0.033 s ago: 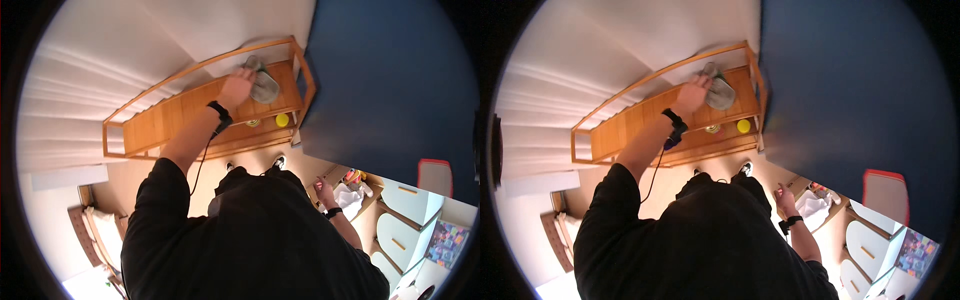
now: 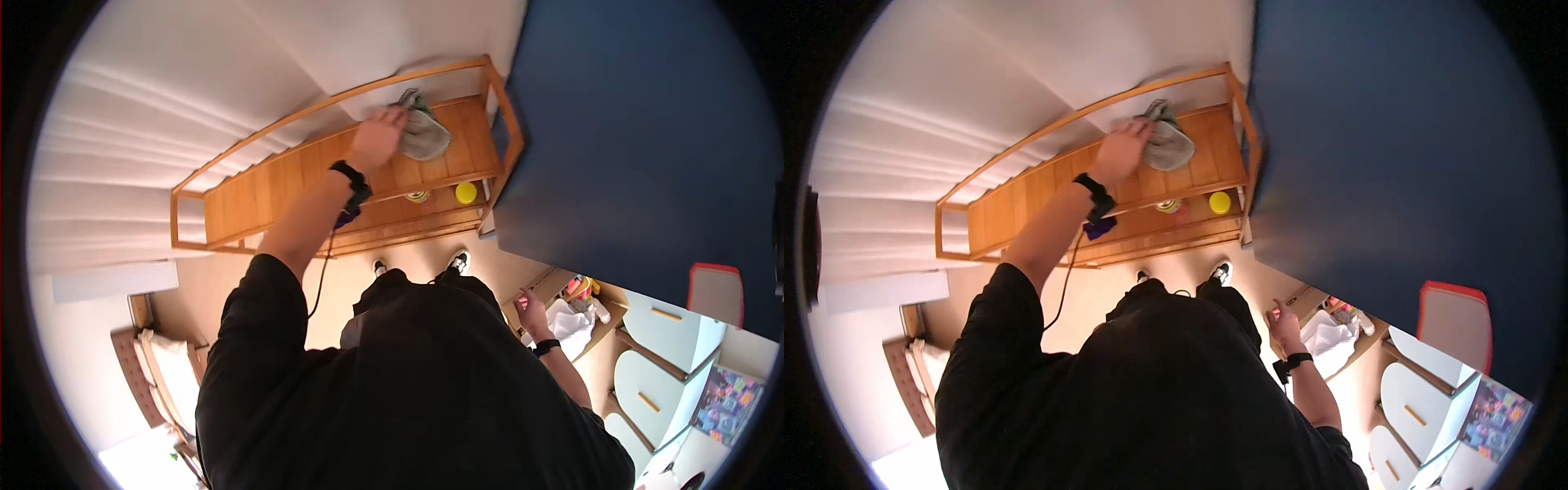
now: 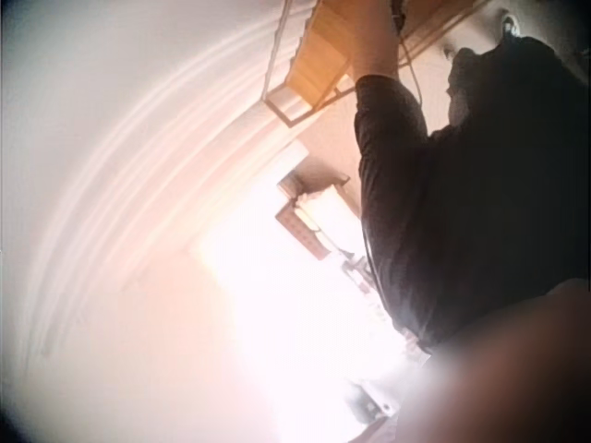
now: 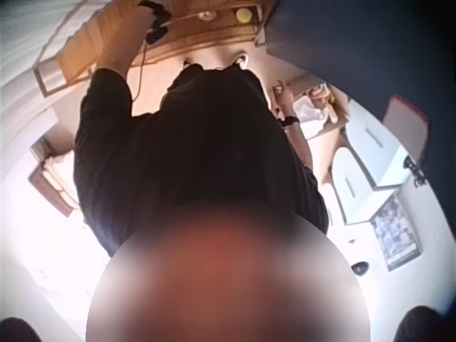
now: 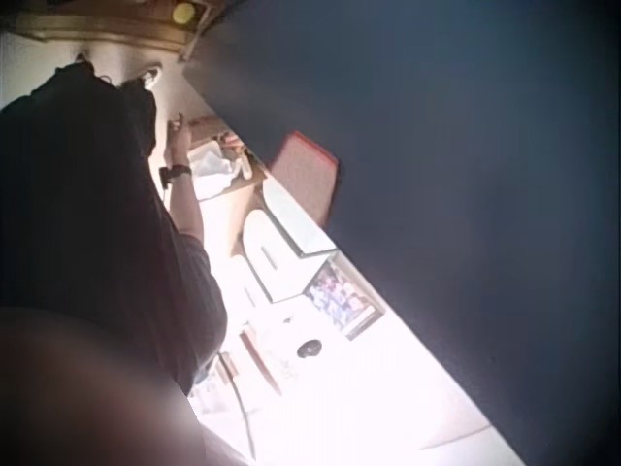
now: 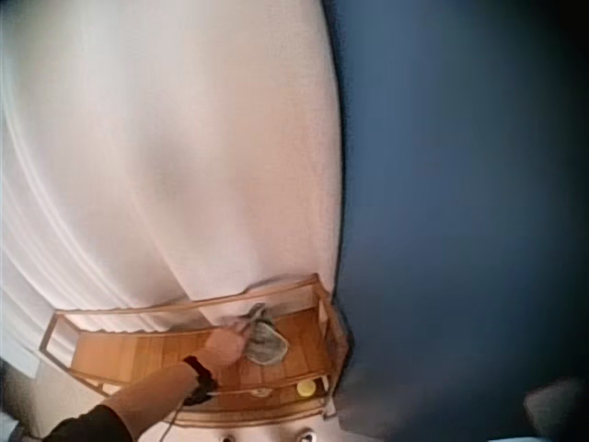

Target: Packing plush toys into a cardboard box and cleaning a wooden shelf.

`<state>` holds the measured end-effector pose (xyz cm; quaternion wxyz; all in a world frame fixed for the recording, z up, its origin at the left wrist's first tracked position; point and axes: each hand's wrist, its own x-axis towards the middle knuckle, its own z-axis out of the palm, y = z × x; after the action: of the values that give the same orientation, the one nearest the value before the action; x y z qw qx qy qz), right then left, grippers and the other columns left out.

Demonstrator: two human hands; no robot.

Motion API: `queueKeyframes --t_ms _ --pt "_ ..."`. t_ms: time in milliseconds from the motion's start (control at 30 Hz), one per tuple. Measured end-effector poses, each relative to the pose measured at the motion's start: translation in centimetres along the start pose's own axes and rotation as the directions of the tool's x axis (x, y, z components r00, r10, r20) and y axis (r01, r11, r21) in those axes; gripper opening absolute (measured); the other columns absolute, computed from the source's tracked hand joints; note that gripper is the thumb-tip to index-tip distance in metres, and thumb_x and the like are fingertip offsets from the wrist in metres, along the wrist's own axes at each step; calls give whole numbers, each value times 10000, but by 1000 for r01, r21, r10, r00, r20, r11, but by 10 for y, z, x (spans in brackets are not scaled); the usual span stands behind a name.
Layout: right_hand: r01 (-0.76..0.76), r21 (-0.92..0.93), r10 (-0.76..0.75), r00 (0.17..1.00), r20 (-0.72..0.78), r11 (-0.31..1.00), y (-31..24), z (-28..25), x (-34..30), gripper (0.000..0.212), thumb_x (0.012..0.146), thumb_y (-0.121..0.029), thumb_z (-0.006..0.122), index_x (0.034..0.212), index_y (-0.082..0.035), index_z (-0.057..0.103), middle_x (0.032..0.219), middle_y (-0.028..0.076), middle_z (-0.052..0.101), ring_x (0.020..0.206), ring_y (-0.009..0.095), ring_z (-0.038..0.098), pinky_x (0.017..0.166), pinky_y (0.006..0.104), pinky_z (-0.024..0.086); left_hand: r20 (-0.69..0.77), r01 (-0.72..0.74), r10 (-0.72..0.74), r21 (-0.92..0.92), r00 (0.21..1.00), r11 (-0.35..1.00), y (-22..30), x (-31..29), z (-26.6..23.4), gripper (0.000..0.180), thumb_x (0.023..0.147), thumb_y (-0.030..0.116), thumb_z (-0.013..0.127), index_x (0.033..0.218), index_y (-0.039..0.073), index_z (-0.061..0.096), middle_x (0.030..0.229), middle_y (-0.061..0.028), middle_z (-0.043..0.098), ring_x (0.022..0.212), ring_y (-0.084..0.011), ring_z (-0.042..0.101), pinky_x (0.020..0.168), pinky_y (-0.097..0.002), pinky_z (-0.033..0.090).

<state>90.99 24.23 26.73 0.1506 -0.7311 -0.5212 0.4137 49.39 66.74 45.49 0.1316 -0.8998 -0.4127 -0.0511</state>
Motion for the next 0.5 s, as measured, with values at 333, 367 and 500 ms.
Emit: queueKeyframes --t_ms 333,367,500 --pt "-75 -139 83 995 51 987 17 18 -20 433 960 -242 717 1346 -64 636 1019 160 772 924 303 760 832 416 601 198 547 -585 217 787 809 -198 -305 9 426 930 97 556 1350 51 610 1377 -168 616 1286 -390 552 1095 -509 442" --pt "-105 -193 120 990 68 976 18 19 -22 429 957 -258 720 1331 -61 649 1009 161 777 927 300 763 836 415 603 266 610 -661 255 702 750 -209 -328 -1 389 933 103 561 1311 50 633 1360 -167 632 1275 -399 558 1089 -517 444" --pt "-81 -186 88 996 34 979 24 24 -51 440 940 -281 721 1316 -62 655 961 169 774 896 328 756 820 435 599 270 727 -804 343 530 595 -210 -396 -36 274 905 121 603 1155 40 682 1260 -184 680 1221 -388 590 1047 -510 473"
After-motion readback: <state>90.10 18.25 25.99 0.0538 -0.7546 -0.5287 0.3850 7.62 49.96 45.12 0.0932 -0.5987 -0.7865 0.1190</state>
